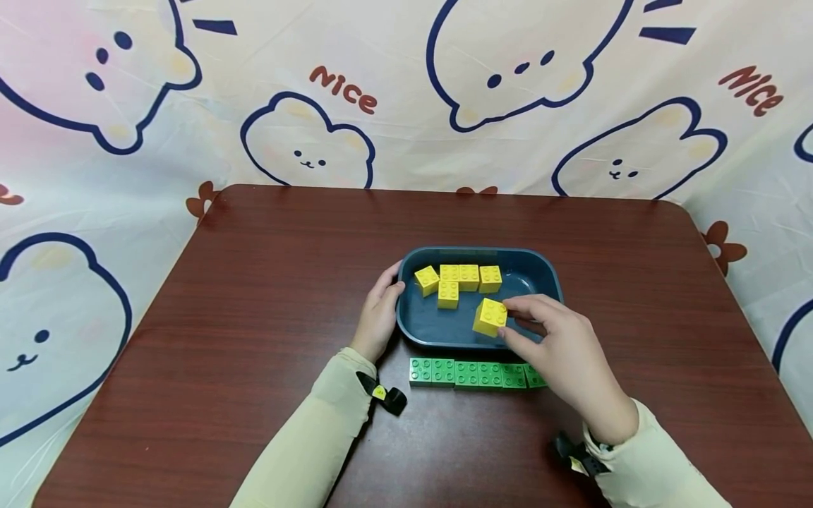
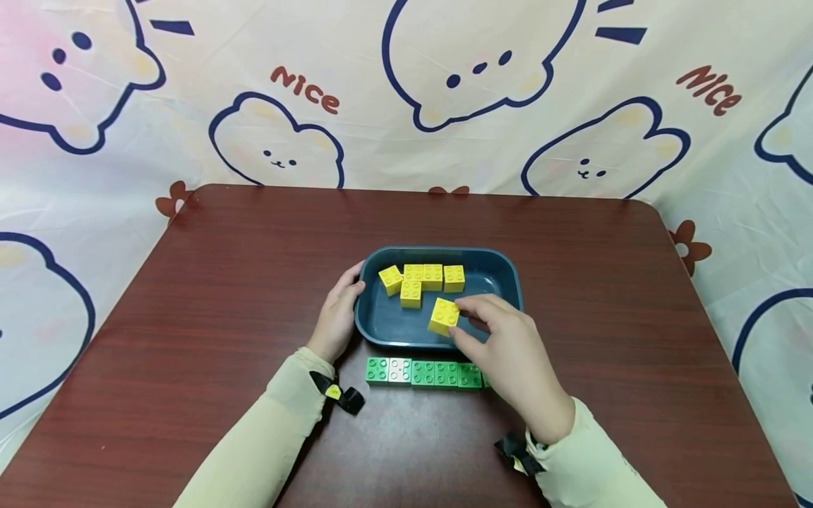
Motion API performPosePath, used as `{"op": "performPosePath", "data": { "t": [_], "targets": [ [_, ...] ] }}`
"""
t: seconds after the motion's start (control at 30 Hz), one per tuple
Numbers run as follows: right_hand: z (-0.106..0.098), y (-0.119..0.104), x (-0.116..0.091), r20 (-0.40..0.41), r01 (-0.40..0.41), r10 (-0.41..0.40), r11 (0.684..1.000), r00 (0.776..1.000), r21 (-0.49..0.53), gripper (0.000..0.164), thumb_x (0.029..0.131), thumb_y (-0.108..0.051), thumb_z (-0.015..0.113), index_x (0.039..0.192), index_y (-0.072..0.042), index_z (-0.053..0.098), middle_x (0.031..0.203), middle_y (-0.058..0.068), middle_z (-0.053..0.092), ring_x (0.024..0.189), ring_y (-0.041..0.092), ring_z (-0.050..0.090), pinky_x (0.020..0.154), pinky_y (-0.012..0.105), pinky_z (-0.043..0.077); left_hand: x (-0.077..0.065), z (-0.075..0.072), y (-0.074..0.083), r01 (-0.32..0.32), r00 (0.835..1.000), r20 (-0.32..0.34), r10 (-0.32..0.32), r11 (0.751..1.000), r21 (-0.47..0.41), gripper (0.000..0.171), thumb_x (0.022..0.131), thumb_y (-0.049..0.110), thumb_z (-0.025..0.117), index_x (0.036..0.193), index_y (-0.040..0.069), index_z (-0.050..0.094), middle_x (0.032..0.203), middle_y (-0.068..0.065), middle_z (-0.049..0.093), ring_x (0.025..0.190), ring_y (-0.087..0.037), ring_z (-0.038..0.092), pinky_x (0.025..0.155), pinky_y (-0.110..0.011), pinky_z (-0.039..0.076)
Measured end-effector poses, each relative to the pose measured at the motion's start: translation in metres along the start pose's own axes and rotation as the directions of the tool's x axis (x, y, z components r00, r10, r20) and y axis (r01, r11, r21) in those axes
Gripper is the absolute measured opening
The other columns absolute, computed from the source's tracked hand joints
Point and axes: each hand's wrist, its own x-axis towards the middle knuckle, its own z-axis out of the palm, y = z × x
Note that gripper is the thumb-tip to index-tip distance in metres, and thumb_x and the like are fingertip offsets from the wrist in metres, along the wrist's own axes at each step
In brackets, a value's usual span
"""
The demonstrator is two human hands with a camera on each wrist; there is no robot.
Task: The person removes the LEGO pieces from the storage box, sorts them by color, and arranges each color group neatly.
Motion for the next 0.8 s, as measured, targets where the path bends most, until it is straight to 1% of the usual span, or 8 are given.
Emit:
{"op": "performPosePath", "data": {
  "t": [0.13,0.3,0.53,0.63,0.8],
  "targets": [
    [0.0,-0.008,-0.007,-0.005,0.034,-0.034,0.998,0.999,0.049,0.035,0.075,-0.015,0.078,0.108,-0.017,0.067,0.107,-0.011,0.061,0.092,0.005,0.062,0.072,0.025,0.053,0.0,0.0,-0.001,-0.003,1.0,0.001,0.003,1.0,0.0,0.038,0.099,0.019,0.039,0.136,0.023,0.048,0.138,0.009,0.044,0.127,-0.007,0.039,0.105,-0.035,0.031],
    [0.004,-0.017,-0.016,-0.004,0.087,-0.087,0.994,0.996,0.069,0.036,0.075,-0.015,0.079,0.108,-0.018,0.067,0.107,-0.013,0.061,0.09,0.003,0.061,0.07,0.022,0.053,0.0,0.0,0.0,-0.001,1.0,0.001,0.001,1.0,0.001,0.039,0.098,0.019,0.039,0.136,0.023,0.048,0.138,0.008,0.044,0.127,-0.008,0.039,0.105,-0.035,0.032],
    [0.014,-0.026,-0.028,0.022,0.139,-0.144,0.979,0.989,0.149,0.036,0.074,-0.015,0.079,0.108,-0.018,0.067,0.108,-0.012,0.06,0.092,0.005,0.061,0.073,0.021,0.052,-0.001,0.0,0.001,0.002,1.0,0.004,-0.002,1.0,0.013,0.039,0.098,0.019,0.038,0.136,0.024,0.047,0.138,0.009,0.043,0.128,-0.007,0.037,0.106,-0.035,0.03],
    [0.018,-0.031,-0.033,0.034,0.151,-0.158,0.976,0.987,0.157,0.036,0.075,-0.016,0.079,0.108,-0.018,0.067,0.108,-0.012,0.061,0.095,0.004,0.059,0.074,0.021,0.052,-0.001,0.0,0.001,0.003,1.0,-0.005,-0.003,1.0,0.031,0.039,0.098,0.02,0.039,0.135,0.024,0.048,0.138,0.01,0.043,0.128,-0.007,0.037,0.106,-0.035,0.03],
    [0.026,-0.036,-0.039,0.056,0.169,-0.181,0.971,0.982,0.168,0.033,0.076,-0.017,0.077,0.108,-0.017,0.068,0.107,-0.01,0.061,0.096,0.005,0.058,0.074,0.023,0.052,-0.001,0.0,0.001,0.01,1.0,-0.019,-0.009,0.999,0.049,0.038,0.098,0.02,0.039,0.134,0.023,0.049,0.137,0.01,0.043,0.128,-0.007,0.037,0.106,-0.035,0.029]
  ]
}}
